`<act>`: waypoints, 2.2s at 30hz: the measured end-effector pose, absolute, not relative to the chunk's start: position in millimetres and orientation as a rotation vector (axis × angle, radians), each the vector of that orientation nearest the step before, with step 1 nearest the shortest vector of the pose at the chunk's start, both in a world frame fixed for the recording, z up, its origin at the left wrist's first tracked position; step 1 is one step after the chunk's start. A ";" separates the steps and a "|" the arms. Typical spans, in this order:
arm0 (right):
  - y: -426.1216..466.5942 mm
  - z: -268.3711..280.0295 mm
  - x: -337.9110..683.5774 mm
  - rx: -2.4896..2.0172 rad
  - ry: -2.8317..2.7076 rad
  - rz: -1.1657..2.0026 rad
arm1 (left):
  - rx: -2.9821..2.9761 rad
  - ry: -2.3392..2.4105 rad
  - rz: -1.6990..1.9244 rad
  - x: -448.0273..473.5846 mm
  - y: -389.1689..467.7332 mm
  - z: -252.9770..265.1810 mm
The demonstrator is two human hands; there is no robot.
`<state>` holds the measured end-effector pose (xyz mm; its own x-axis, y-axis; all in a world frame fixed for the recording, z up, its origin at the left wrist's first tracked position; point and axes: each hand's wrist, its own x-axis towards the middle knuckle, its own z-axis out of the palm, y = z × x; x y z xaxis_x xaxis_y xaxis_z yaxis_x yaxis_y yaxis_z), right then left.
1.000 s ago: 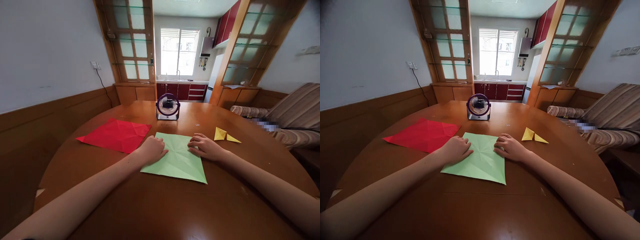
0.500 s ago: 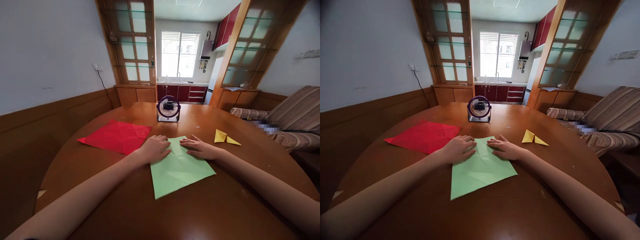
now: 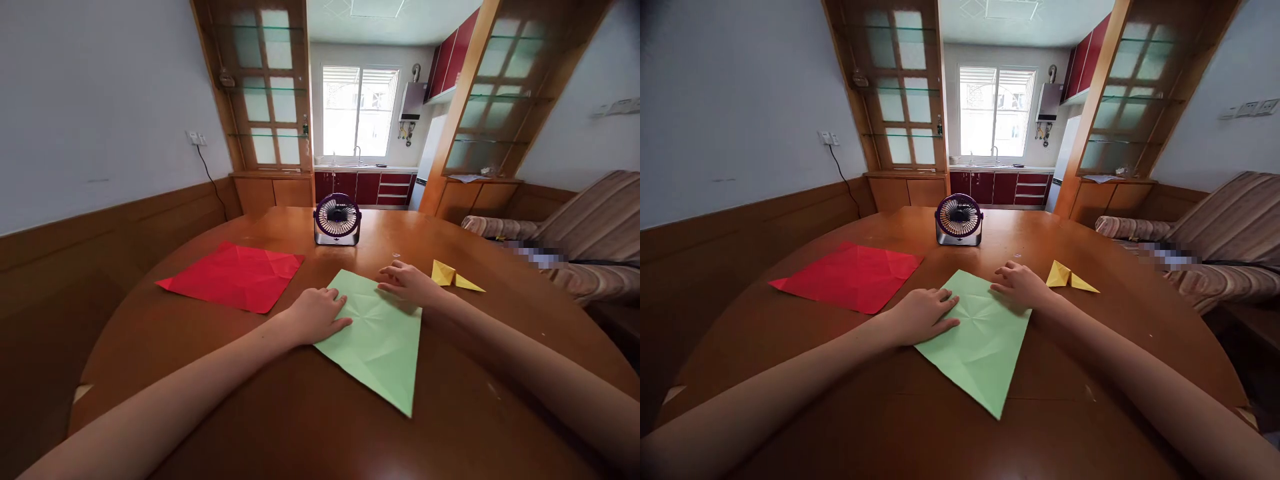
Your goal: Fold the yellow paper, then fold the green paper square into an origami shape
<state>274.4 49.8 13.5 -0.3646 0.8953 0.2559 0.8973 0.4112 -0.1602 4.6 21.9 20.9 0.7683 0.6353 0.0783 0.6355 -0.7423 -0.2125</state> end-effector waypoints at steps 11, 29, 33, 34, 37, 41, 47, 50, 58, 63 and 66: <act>50.7 18.6 276.5 -1.599 -2.374 0.146 | -2.744 -0.912 -0.154 3.3 25.9 24.2; 60.9 20.9 288.5 -1.526 -1.970 0.975 | -3.053 -0.867 -0.140 0.1 39.3 -5.1; 62.5 13.3 283.6 -1.426 -1.905 0.876 | -3.012 -1.003 -0.137 1.4 38.8 -7.1; 61.3 11.5 280.8 -1.394 -1.914 0.810 | -3.001 -1.031 -0.144 1.7 38.8 -7.6; 53.0 7.3 272.5 -1.273 -1.969 0.582 | -2.961 -1.093 -0.203 1.8 39.8 -8.4; 34.0 3.2 268.8 -1.072 -2.082 0.335 | -2.961 -1.102 -0.277 0.4 43.1 -6.6; 17.2 -7.7 270.0 -0.773 -2.275 0.162 | -2.997 -1.065 -0.330 -2.7 49.4 -5.9; 15.5 -12.4 269.1 -0.700 -2.310 0.116 | -2.959 -1.016 -0.360 -3.4 50.1 -8.7; 13.2 -16.0 268.7 -0.537 -2.433 -0.008 | -2.918 -0.984 -0.457 -2.0 45.8 -8.4; 13.1 -15.8 267.4 -0.548 -2.419 -0.001 | -2.794 -0.992 -0.637 1.0 43.7 -8.3; 12.5 -15.7 267.5 -0.576 -2.382 0.044 | -2.768 -0.844 -0.621 2.0 45.2 -9.5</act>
<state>267.5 12.5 -15.7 -0.6729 0.4159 0.6118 0.3928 0.9017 -0.1809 2.0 45.2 -9.5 0.7513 0.4913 0.4407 0.5671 -0.8221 -0.0502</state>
